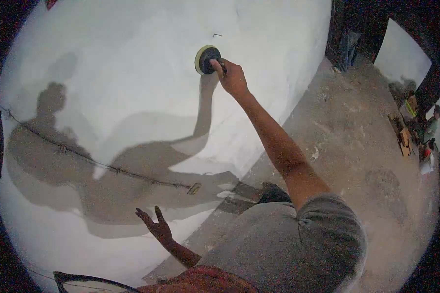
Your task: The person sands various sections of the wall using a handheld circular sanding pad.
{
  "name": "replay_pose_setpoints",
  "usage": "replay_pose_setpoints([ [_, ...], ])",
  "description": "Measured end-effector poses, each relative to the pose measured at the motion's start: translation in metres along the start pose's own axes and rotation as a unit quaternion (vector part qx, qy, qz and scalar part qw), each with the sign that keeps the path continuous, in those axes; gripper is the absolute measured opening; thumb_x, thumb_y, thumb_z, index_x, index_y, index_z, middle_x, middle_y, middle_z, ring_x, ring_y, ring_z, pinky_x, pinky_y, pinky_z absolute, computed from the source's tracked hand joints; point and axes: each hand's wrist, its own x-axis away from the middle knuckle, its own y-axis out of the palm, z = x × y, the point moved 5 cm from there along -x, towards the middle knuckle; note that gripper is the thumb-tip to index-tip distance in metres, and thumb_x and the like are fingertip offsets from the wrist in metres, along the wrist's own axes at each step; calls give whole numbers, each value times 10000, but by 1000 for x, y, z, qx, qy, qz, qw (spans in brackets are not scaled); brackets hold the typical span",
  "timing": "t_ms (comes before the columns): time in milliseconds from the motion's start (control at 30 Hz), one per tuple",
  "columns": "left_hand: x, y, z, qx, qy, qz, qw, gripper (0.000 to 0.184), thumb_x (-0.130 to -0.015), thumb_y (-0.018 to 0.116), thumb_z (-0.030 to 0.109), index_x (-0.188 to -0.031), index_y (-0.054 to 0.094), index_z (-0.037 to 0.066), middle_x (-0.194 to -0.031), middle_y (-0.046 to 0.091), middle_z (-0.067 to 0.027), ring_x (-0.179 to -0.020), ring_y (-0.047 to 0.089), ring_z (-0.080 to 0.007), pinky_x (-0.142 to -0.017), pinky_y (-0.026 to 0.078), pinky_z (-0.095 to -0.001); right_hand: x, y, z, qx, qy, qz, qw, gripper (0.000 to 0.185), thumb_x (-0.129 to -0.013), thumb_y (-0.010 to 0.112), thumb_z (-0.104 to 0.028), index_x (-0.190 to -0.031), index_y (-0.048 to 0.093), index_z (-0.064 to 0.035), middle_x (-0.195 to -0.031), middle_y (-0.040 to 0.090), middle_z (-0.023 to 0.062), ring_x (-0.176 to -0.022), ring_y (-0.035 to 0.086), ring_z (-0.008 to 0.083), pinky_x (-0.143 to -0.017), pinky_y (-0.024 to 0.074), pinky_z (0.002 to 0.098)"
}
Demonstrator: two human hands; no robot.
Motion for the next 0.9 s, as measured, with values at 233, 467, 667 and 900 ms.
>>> replay_pose_setpoints([
  [233,0,-5,-11,-20,-16,34,999,800,-966,580,445,-1560,173,95,-1616,102,-201,-1491,127,-354,-1194,189,-508,-33,10,83,-9,-29,87,996,545,-1004,483,-478,-1020,663,36,-917,684,252,-896,671,420,-779,522,439],
  [467,6,-9,-32,-31,-39,38,998,800,-954,587,470,-1563,189,137,-1614,123,-196,-1489,136,-356,-1186,215,-527,-64,-5,76,-31,-38,170,984,549,-1022,456,-484,-848,589,20,-672,536,159,-639,452,230,-656,449,391],
  [667,15,-20,-24,-32,-45,48,997,793,-955,587,468,-1560,199,131,-1612,131,-199,-1488,138,-362,-1179,227,-535,-34,7,69,-59,1,115,992,534,-1027,462,-464,-865,606,24,-658,512,117,-642,440,195,-648,440,358],
  [900,13,-23,-26,-31,-40,59,997,791,-955,593,456,-1561,198,135,-1617,113,-196,-1480,169,-371,-1175,235,-531,-92,-28,59,-94,-74,177,977,481,-1031,482,-448,-801,564,-33,-642,394,-40,-616,347,69,-545,337,264],
])
